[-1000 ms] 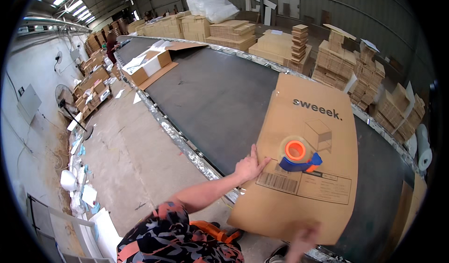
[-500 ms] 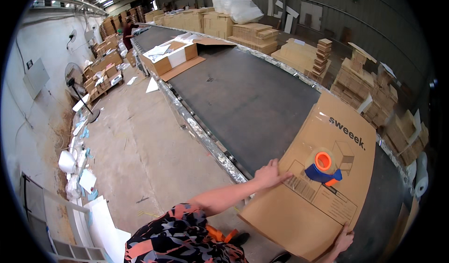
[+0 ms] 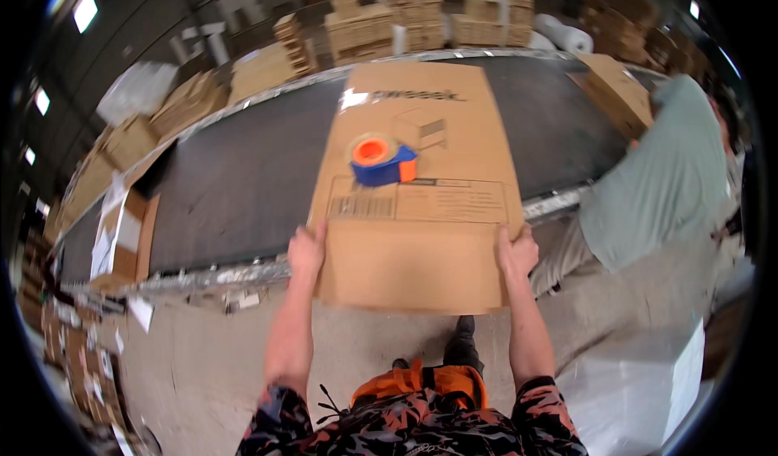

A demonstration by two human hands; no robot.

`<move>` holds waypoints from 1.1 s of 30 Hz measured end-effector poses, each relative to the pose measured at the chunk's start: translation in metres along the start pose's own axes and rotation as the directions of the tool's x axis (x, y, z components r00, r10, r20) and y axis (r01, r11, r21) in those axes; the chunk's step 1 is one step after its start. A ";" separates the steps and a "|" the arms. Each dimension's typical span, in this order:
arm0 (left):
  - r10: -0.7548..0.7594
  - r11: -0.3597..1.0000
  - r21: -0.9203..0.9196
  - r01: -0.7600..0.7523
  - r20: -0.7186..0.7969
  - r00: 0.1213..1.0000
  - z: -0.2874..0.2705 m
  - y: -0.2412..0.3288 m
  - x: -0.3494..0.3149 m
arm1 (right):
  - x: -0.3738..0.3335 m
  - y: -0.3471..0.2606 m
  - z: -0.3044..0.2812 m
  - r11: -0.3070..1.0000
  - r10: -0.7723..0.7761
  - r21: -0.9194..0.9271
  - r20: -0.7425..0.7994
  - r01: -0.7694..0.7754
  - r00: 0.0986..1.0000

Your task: The person packages furniture by applying tape to a cardboard box on a conveyor belt, inserting foam padding and furniture components, and then sealing the box with a tape dispenser.

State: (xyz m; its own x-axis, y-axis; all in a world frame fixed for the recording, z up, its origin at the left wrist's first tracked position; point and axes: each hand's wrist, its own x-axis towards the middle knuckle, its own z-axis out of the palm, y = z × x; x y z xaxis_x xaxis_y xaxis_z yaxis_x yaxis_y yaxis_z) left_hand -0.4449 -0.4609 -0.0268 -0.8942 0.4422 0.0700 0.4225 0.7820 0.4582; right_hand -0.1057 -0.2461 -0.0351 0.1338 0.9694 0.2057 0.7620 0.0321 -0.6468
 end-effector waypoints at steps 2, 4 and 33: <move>-0.026 0.998 -0.049 0.026 0.009 1.000 -0.001 0.008 -0.044 | 0.013 0.015 -0.020 0.996 -0.084 0.022 0.126 0.082 0.989; 0.000 0.990 -0.139 -0.024 -0.167 0.986 0.006 -0.003 -0.079 | 0.008 0.023 -0.030 0.992 -0.128 0.013 0.165 0.127 0.978; 0.740 0.513 0.188 -0.837 0.398 0.543 0.054 0.171 -0.096 | 0.025 0.176 0.016 0.454 0.422 0.327 0.740 -0.829 0.523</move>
State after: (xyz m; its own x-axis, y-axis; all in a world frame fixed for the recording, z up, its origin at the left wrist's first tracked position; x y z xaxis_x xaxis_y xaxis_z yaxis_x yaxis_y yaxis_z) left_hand -0.2790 -0.3456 -0.0030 -0.1140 0.9932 0.0246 0.9934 0.1138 0.0103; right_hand 0.0223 -0.2123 -0.1555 -0.0773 0.7007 -0.7093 0.0278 -0.7096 -0.7041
